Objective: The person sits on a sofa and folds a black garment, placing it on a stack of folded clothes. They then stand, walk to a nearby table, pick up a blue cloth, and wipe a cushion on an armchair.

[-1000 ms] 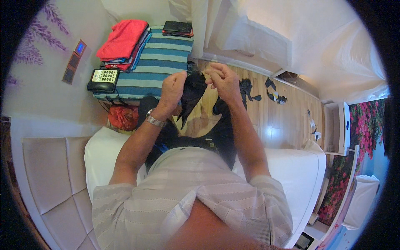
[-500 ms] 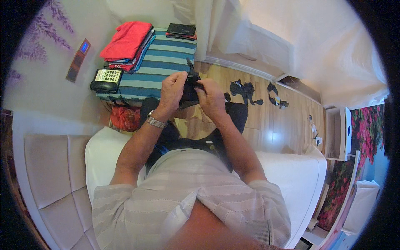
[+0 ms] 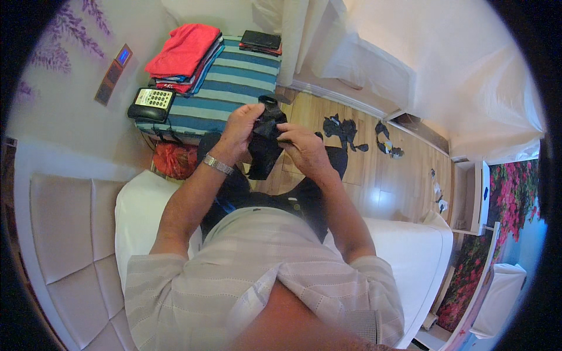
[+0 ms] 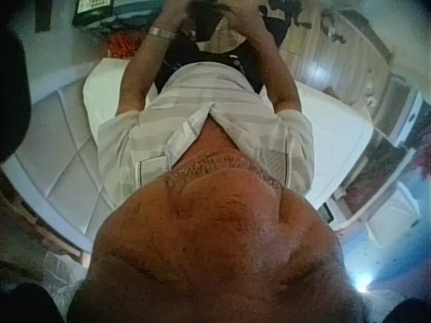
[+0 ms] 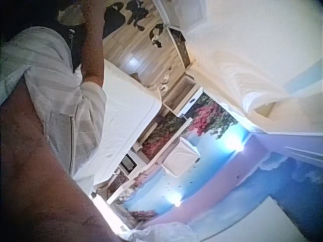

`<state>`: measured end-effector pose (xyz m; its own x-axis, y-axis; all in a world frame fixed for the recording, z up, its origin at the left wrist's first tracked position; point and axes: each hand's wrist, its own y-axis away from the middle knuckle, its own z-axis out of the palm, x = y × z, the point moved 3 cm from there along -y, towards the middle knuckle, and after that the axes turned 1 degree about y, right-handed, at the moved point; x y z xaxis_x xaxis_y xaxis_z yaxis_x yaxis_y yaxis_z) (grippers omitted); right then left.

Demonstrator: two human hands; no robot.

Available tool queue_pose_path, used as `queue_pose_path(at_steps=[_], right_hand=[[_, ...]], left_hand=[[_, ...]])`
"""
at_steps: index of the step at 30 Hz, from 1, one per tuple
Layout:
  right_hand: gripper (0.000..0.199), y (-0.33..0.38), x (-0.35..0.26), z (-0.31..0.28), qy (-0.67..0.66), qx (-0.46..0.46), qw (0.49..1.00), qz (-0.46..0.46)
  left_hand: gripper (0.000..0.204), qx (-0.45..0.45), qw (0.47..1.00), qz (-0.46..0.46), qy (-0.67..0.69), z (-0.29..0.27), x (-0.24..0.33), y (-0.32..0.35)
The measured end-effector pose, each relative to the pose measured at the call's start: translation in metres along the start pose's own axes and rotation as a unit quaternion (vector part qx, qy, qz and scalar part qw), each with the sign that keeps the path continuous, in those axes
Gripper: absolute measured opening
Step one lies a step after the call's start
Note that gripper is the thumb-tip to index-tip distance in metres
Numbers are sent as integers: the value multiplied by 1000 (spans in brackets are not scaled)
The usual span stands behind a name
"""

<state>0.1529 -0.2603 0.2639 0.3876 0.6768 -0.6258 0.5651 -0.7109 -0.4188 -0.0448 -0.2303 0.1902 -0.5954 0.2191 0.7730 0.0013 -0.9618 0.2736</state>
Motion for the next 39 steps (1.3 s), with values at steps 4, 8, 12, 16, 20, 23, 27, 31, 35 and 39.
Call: queue_pose_path(at_steps=[4,8,12,16,20,23,27,31,35,39], right_hand=[[21,7,4,-27,12,28,996,85],[22,11,30,-48,24,97,988,118],[23,7,37,-67,72,151,981,96],[33,9,61,-73,12,162,977,139],[35,3,63,-79,-8,180,970,164],[36,-1,67,-86,-79,195,957,200],[38,-15,70,-94,-232,194,932,202],[40,-19,66,-100,-278,195,926,161],[38,-13,64,-106,-322,208,906,181],[32,-3,82,-106,-408,199,879,143]], left_hand=[[23,37,994,38,-91,-3,22,5],[23,39,978,135,-154,-5,40,0],[22,52,957,225,-175,-2,59,-2],[20,49,931,281,-230,8,79,6],[19,-14,934,263,-241,7,89,2],[18,-92,937,218,-258,17,102,8],[16,-154,958,142,-198,18,108,8],[14,-140,967,149,-150,8,112,-3],[13,-96,978,153,-99,9,117,-5],[14,-76,982,166,-52,1,108,-20]])
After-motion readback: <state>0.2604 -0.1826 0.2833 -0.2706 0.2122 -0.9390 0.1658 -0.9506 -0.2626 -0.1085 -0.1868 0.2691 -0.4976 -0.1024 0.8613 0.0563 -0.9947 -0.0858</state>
